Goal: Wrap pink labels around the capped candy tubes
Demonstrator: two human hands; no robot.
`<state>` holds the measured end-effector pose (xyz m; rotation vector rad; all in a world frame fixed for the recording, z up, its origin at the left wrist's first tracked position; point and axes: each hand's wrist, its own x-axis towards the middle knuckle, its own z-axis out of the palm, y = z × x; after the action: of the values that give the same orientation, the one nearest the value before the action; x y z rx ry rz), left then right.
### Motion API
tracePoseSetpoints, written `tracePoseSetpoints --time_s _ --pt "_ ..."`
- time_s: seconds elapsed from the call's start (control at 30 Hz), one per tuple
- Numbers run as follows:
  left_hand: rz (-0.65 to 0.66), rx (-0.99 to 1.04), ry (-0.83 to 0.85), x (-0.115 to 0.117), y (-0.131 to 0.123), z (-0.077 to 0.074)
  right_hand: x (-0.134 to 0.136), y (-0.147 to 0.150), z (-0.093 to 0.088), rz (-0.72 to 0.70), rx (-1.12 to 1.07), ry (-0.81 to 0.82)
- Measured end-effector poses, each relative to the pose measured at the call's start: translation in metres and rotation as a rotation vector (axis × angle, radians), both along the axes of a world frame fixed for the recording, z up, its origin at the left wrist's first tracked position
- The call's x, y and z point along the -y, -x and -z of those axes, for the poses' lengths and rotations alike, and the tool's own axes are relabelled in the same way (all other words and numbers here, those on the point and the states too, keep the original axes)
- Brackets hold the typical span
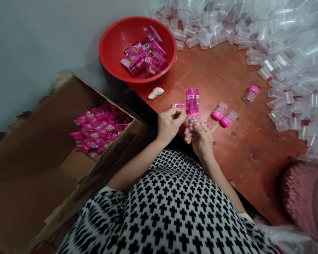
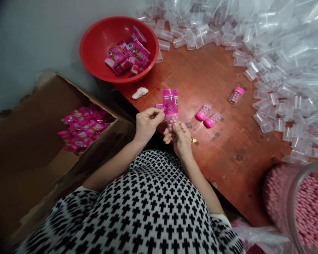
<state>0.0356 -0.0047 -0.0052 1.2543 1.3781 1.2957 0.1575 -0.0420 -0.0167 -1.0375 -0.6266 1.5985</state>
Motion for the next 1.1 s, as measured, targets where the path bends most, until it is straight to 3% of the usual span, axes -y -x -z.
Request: tracePoseSetpoints --time_s 0.17,0.27,0.7,1.1 --pt "0.014 0.257 0.111 0.000 -0.001 0.007 0.000 0.000 0.003 0.013 0.023 -0.004" --pt "0.019 0.297 0.150 0.000 -0.001 0.009 0.001 -0.001 0.005 0.018 0.055 -0.014" --pt "0.022 0.062 0.066 -0.001 0.003 -0.003 0.002 -0.001 0.008 0.027 0.080 -0.044" --pt "-0.027 -0.113 -0.042 0.001 0.000 0.000 0.002 0.002 0.010 0.065 0.097 -0.067"
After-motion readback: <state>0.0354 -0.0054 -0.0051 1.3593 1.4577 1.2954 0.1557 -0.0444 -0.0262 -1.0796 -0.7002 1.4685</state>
